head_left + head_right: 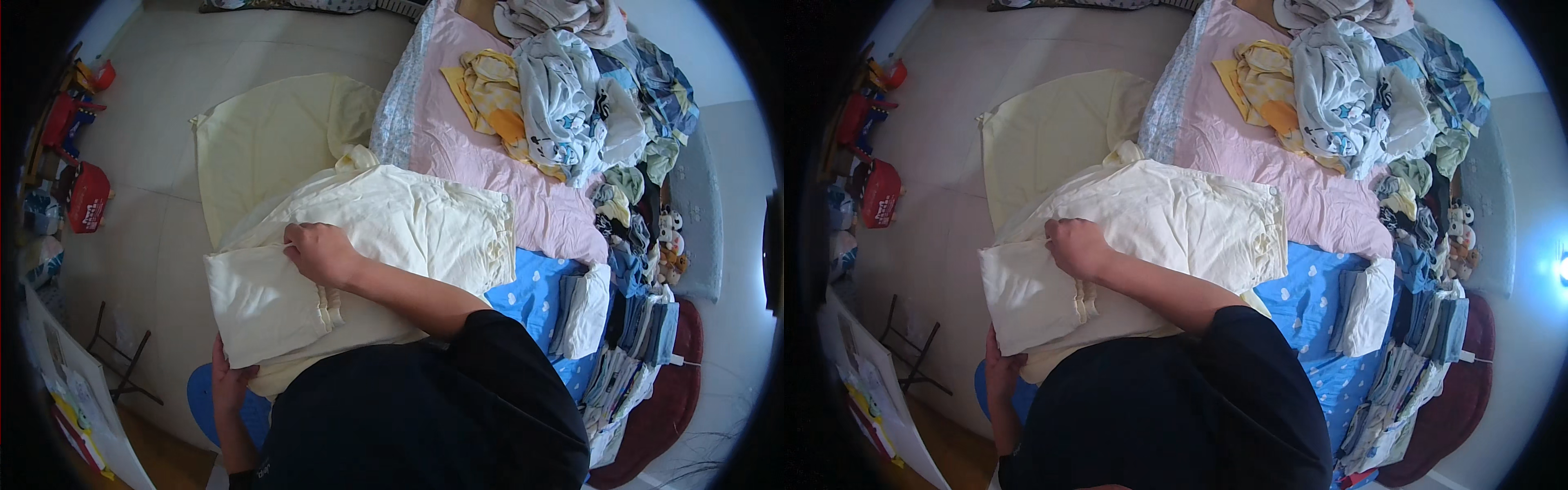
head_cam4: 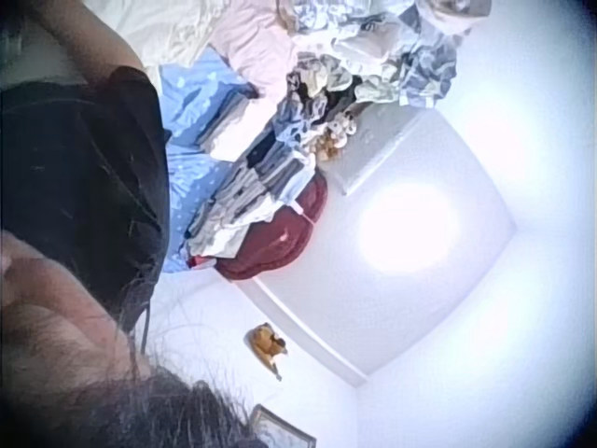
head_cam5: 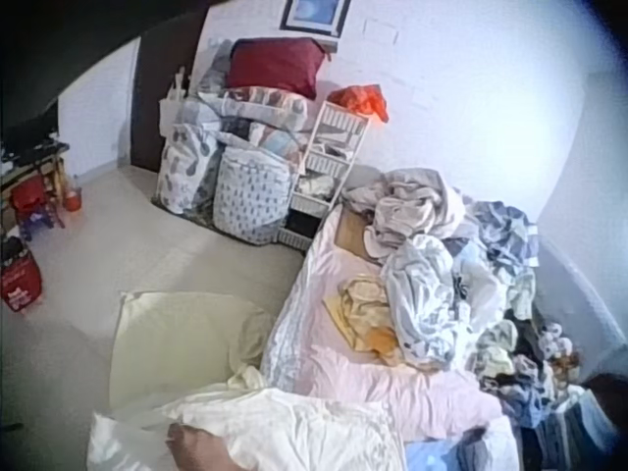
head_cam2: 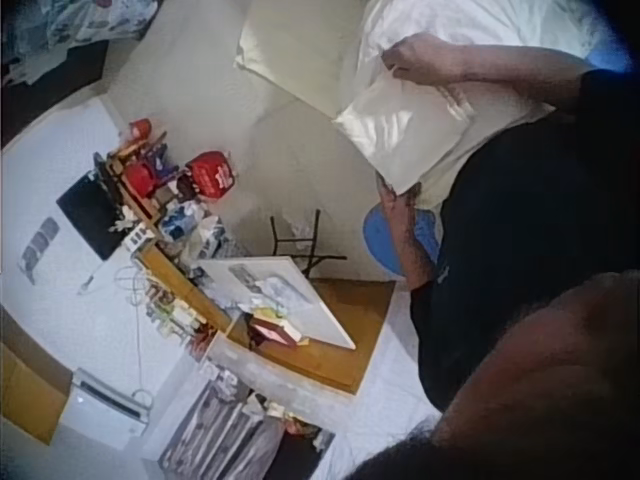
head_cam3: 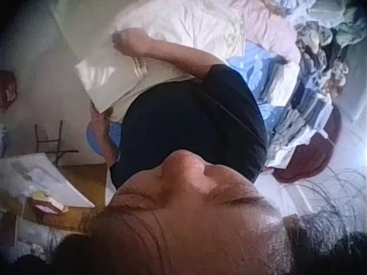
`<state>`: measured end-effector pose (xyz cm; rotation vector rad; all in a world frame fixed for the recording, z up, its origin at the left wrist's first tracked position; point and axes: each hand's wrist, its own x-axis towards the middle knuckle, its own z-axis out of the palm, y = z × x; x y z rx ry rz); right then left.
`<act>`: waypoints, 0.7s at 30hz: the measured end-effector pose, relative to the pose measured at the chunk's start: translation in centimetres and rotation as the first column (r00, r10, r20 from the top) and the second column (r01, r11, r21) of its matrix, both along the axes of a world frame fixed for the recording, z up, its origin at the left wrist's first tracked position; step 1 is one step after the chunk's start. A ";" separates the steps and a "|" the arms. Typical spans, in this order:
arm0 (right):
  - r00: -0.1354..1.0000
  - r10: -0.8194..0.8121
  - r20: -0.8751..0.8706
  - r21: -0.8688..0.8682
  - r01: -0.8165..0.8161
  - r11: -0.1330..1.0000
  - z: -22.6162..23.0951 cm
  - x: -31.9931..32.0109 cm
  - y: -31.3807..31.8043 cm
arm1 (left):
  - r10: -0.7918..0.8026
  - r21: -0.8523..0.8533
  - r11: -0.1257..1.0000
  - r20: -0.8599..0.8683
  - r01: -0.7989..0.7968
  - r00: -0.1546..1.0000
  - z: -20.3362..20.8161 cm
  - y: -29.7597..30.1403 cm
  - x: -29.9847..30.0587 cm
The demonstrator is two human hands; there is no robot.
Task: Fold a pair of yellow trousers and place them on a pile of folded clothes.
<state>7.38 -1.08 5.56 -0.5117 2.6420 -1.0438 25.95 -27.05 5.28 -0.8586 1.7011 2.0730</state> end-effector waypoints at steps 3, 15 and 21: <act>0.999 0.023 0.040 -0.011 -0.023 1.000 0.5 0.0 -0.9 | 0.078 0.338 0.939 -0.031 -0.063 0.996 -3.2 -2.9 2.0; 0.996 0.035 -0.081 -0.027 -0.038 0.999 0.5 0.4 -1.2 | 0.186 0.491 0.849 0.071 -0.197 0.980 -4.8 -3.3 2.9; 0.916 0.109 -0.386 0.051 -0.097 0.994 3.5 2.9 -1.0 | 0.042 -0.340 0.937 -0.102 -0.074 0.994 -2.8 -6.8 0.9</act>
